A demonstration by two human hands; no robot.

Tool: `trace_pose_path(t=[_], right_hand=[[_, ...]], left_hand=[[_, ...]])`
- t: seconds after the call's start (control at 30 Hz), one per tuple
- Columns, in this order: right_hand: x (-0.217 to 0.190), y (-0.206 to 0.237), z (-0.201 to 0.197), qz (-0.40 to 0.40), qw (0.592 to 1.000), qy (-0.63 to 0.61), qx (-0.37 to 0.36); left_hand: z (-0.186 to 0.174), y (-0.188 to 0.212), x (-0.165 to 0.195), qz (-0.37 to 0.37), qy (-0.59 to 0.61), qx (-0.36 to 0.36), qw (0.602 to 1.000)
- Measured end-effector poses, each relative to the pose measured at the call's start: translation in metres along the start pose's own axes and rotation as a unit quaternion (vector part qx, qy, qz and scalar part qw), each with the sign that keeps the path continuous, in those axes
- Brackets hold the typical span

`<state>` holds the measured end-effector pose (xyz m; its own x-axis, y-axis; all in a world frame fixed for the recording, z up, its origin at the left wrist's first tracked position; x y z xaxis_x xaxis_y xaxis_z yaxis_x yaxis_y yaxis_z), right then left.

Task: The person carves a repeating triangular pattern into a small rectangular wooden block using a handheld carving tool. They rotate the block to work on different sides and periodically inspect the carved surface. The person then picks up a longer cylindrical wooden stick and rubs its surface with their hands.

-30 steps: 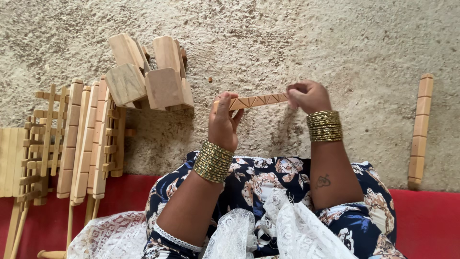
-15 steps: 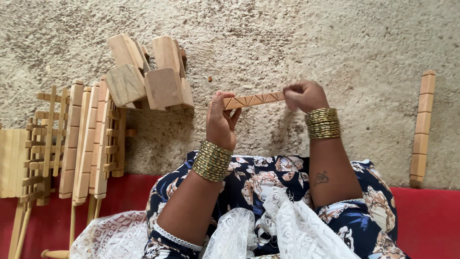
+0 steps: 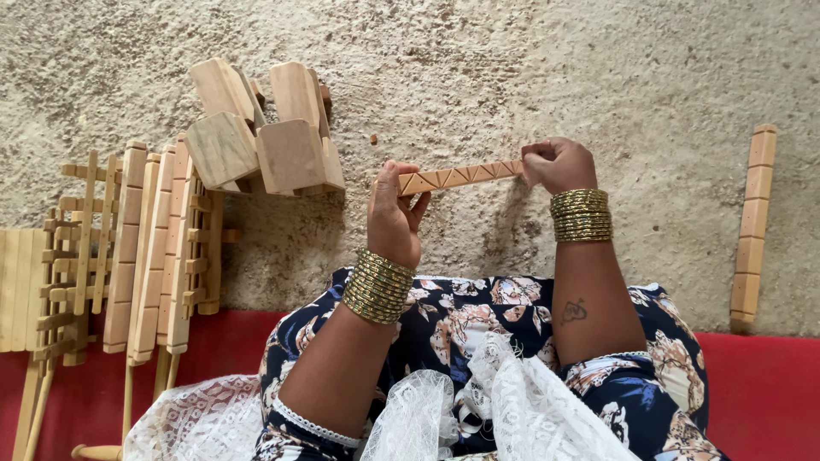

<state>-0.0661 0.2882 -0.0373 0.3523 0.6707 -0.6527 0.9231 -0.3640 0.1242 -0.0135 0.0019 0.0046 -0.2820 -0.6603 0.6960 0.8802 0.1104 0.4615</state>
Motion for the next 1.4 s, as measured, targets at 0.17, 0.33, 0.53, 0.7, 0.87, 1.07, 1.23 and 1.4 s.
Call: trace_pose_path(t=[0.17, 0.33, 0.53, 0.7, 0.87, 1.07, 1.23, 1.4], right_hand=[[0.019, -0.008, 0.026, 0.016, 0.998, -0.059, 0.019], [0.014, -0.007, 0.033, 0.000, 0.998, -0.060, -0.025], [0.004, 0.001, 0.006, 0.115, 0.978, 0.000, -0.172], [-0.008, 0.003, 0.007, 0.032, 0.999, -0.022, -0.005], [-0.003, 0.000, 0.023, 0.079, 0.989, -0.040, -0.120], [0.027, -0.010, 0.010, 0.081, 0.993, -0.009, -0.082], [0.044, -0.018, 0.026, 0.047, 0.999, -0.016, 0.023], [0.047, -0.023, 0.035, -0.040, 0.997, 0.012, 0.071]], left_hand=[[0.000, 0.001, 0.003, 0.004, -0.008, -0.003, 1.000], [0.000, 0.001, 0.003, 0.006, -0.008, 0.000, 1.000], [0.001, -0.001, 0.002, -0.003, 0.004, 0.006, 1.000], [0.000, -0.001, 0.000, -0.005, 0.004, 0.006, 1.000], [-0.001, -0.001, 0.001, -0.002, 0.005, 0.004, 1.000], [-0.001, -0.003, 0.001, 0.006, 0.004, -0.001, 1.000], [-0.003, -0.003, 0.001, 0.016, 0.004, -0.008, 1.000], [-0.004, -0.004, 0.000, 0.011, 0.005, -0.003, 1.000]])
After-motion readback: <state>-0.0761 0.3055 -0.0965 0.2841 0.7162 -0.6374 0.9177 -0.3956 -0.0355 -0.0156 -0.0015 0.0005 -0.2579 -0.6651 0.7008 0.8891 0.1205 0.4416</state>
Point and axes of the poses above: each hand's wrist, its own y-axis away from the middle knuckle, its own z-axis out of the palm, x = y × z, the point moved 2 cm from there along -y, towards the middle knuckle, and after that the axes turned 6 degrees about x, right-handed, at the moved point
